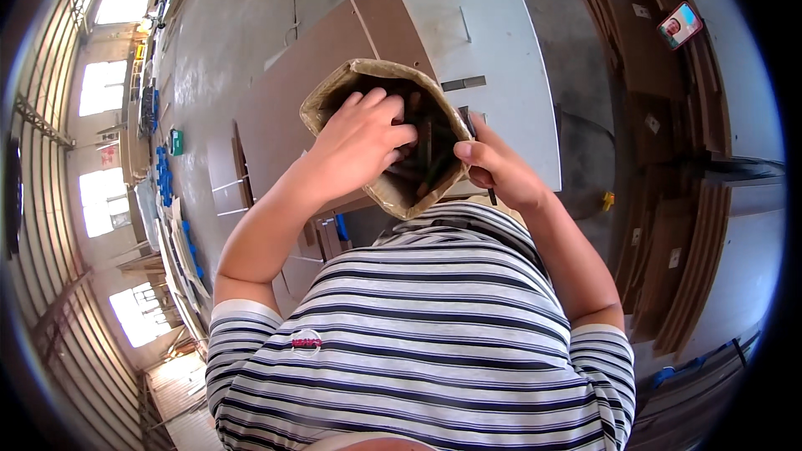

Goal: The person searches through a box of wax filler sticks, selects a stick, and trims it using a small blade. The person then applies the filler stick and scrapes the edge of a wooden board with the blade.

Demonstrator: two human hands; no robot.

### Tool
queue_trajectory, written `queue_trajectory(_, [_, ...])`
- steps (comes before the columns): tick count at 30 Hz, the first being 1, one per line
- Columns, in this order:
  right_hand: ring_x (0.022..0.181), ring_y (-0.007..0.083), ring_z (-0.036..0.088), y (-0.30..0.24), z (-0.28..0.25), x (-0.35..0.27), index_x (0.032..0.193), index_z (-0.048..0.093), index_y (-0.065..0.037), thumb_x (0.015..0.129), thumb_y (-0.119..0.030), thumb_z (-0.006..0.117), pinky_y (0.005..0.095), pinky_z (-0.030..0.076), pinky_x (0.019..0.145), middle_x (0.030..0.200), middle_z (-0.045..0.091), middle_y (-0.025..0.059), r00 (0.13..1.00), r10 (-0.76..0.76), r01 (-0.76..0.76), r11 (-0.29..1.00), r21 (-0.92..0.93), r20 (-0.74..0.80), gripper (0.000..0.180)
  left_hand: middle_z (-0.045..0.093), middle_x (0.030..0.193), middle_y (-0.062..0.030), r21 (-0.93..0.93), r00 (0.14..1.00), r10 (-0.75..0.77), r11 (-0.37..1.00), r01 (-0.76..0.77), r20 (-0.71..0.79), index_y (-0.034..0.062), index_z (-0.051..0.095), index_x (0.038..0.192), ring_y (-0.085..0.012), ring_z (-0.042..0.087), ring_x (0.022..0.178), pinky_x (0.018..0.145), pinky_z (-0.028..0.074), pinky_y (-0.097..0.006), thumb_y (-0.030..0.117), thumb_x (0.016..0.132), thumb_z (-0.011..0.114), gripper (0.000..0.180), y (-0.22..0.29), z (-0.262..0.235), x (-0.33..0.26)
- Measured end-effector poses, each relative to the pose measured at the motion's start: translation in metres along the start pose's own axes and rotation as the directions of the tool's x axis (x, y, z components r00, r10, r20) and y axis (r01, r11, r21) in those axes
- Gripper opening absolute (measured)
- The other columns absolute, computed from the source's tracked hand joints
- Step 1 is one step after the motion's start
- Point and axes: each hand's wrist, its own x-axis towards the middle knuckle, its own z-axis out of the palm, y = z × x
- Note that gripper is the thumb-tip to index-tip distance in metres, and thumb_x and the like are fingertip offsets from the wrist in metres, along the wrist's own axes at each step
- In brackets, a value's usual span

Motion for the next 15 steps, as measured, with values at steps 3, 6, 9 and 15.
queue_trajectory(3, [0.061,0.0029,0.027,0.004,0.0,-0.003,0.155,0.028,-0.009,0.084,-0.05,0.062,0.0192,0.022,0.053,0.083,0.041,-0.0059,0.999,0.032,-0.032,0.999,-0.001,-0.039,0.088,0.063,0.099,-0.0054,-0.221,0.994,-0.021,0.975,-0.004,-0.109,0.0117,0.072,0.099,-0.0225,0.06,0.099,0.087,0.047,-0.036,0.006,0.079,0.075,0.021,-0.004,-0.014,0.0])
queue_trajectory(6, [0.059,0.0025,0.027,0.0,0.0,-0.007,0.149,0.033,-0.006,0.085,-0.045,0.063,0.0192,0.022,0.051,0.083,0.04,-0.0052,0.999,0.007,-0.007,1.0,0.018,-0.041,0.08,0.071,0.106,-0.0085,-0.791,0.941,-0.284,0.611,0.03,-0.184,0.006,0.071,0.106,-0.0216,0.067,0.103,0.09,0.053,-0.033,0.001,0.086,0.071,0.02,-0.004,-0.028,-0.013])
queue_trajectory(9, [0.056,0.0029,0.029,0.006,-0.003,-0.007,0.144,0.037,-0.003,0.087,-0.04,0.064,0.0194,0.023,0.049,0.082,0.04,-0.0042,0.999,-0.043,0.043,0.996,0.072,-0.001,0.073,0.073,0.109,-0.013,-0.934,0.905,-0.388,0.356,-0.03,-0.177,-0.0015,0.069,0.112,-0.0209,0.07,0.102,0.09,0.055,-0.03,0.0,0.092,0.067,0.02,0.0,-0.032,-0.026])
queue_trajectory(15, [0.058,0.0035,0.024,0.013,-0.005,-0.007,0.152,0.03,-0.01,0.084,-0.049,0.065,0.0202,0.021,0.053,0.085,0.039,-0.0054,0.997,0.059,-0.06,0.998,0.032,0.04,0.086,0.073,0.108,-0.0141,-0.948,0.888,-0.421,0.315,-0.047,-0.184,-0.0052,0.066,0.119,-0.022,0.07,0.101,0.09,0.055,-0.033,0.007,0.099,0.061,0.025,0.007,-0.03,-0.034])
